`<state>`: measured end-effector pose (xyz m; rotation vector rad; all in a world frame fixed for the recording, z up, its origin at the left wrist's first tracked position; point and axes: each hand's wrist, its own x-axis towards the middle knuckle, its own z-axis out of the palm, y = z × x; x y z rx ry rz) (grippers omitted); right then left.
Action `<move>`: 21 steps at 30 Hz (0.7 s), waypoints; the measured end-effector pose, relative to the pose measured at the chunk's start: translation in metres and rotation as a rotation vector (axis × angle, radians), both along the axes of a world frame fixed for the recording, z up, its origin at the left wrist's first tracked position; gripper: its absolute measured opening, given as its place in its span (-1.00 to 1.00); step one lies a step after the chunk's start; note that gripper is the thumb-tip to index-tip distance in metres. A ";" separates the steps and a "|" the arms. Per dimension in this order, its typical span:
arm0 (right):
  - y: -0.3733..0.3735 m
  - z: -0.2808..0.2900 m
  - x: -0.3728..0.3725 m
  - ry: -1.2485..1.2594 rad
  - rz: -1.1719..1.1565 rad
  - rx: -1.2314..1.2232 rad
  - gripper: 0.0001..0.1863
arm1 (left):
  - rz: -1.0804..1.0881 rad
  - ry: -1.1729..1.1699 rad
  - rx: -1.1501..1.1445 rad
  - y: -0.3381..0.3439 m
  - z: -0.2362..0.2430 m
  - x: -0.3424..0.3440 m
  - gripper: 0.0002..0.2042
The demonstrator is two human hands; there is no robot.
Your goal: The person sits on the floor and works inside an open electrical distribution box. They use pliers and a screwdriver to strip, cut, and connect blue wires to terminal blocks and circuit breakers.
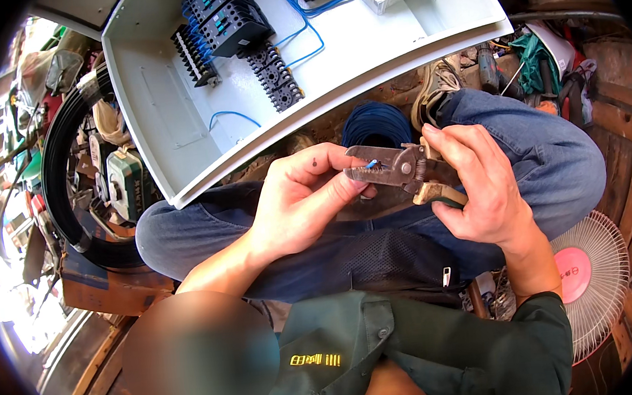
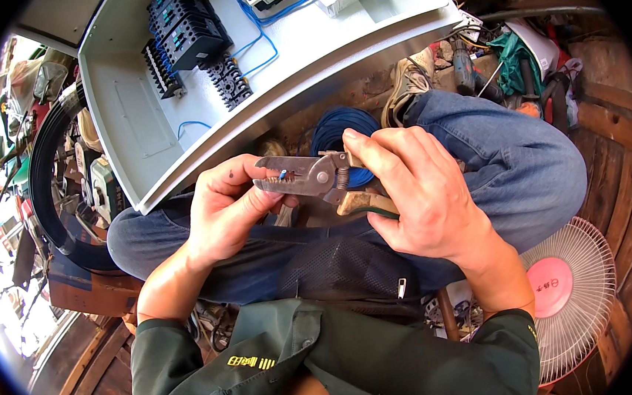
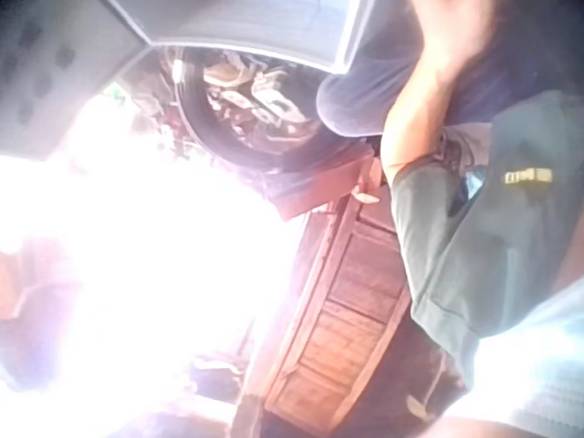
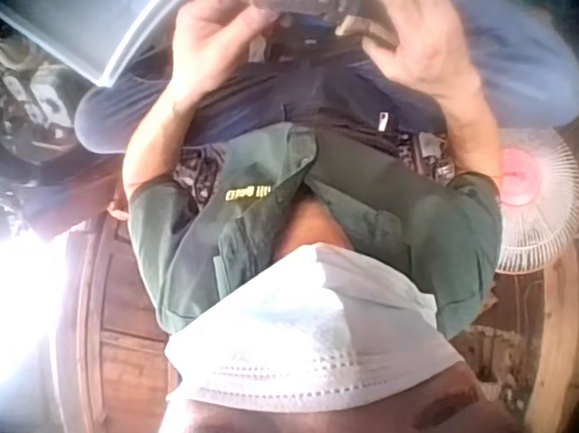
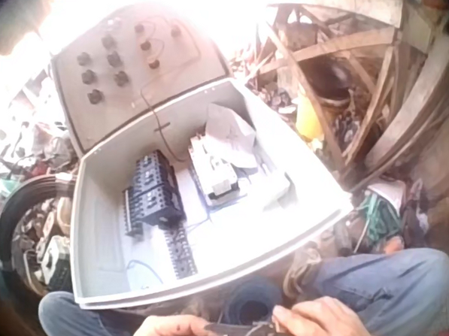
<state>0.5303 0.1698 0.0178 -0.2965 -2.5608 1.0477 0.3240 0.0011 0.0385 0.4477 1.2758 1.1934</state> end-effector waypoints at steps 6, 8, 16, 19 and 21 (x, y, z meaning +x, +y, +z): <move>-0.002 -0.001 -0.001 0.002 0.013 -0.069 -0.05 | 0.022 0.008 0.034 0.000 0.000 0.002 -0.85; -0.003 0.000 -0.001 -0.014 0.019 -0.089 -0.06 | 0.018 0.032 0.038 0.000 0.000 0.003 -0.84; -0.004 -0.002 -0.001 -0.032 0.033 -0.124 -0.09 | -0.001 0.045 0.012 0.001 0.000 0.002 -0.84; -0.007 -0.001 0.004 -0.104 0.036 -0.168 -0.14 | 0.047 0.031 0.034 0.001 0.003 0.011 -0.84; -0.008 0.000 0.007 -0.124 0.040 -0.259 -0.17 | 0.040 0.076 0.086 -0.001 -0.004 0.014 -0.81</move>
